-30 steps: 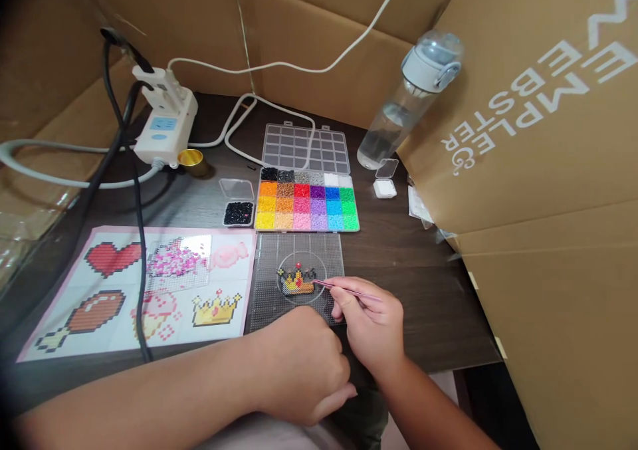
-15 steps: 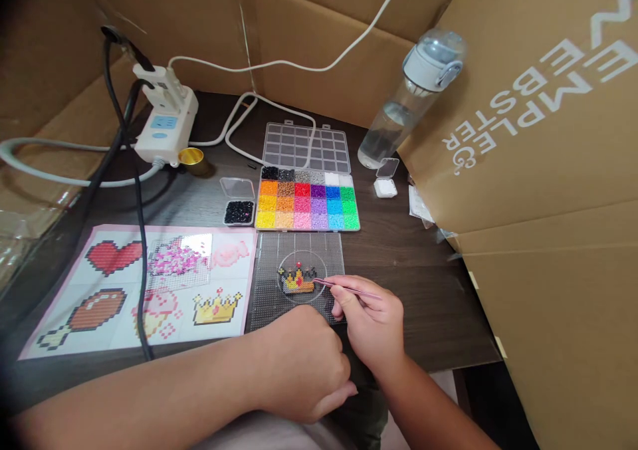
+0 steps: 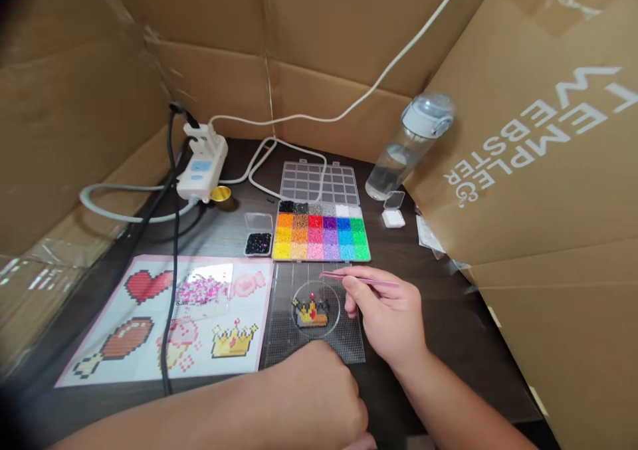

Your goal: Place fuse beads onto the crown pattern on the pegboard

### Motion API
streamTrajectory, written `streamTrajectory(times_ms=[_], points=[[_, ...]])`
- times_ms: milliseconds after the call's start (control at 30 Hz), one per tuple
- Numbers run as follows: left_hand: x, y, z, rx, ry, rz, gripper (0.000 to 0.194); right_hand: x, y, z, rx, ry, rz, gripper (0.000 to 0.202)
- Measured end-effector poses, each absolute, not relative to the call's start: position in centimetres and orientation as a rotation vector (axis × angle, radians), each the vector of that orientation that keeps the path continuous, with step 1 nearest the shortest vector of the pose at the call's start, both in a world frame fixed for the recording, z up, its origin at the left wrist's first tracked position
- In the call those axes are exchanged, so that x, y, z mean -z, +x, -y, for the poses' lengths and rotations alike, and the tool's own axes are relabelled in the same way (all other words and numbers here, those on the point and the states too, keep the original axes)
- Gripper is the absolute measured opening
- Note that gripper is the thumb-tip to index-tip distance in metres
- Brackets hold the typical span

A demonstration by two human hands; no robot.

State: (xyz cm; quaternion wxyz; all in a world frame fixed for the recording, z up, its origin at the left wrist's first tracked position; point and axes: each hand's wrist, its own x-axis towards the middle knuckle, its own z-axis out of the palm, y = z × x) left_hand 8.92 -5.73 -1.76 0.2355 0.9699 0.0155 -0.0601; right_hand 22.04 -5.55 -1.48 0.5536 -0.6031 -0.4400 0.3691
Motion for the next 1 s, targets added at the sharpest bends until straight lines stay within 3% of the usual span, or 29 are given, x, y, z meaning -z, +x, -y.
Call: streamTrajectory(times_ms=[167,333,1000], points=[[1.4,9.2,5.0,0.338,2.696,0.027,0.038,0.0,19.3,-0.1,-0.83,-1.415,1.06,0.018],[0.7,9.1,4.5,0.416,2.624,0.087,0.028,1.7,17.8,-2.4,-0.835,-1.462,0.981,0.021],[3.0,9.5,5.5,0.225,2.639,0.06,0.031,3.1,18.1,-2.5,-0.826,-1.482,1.007,0.02]])
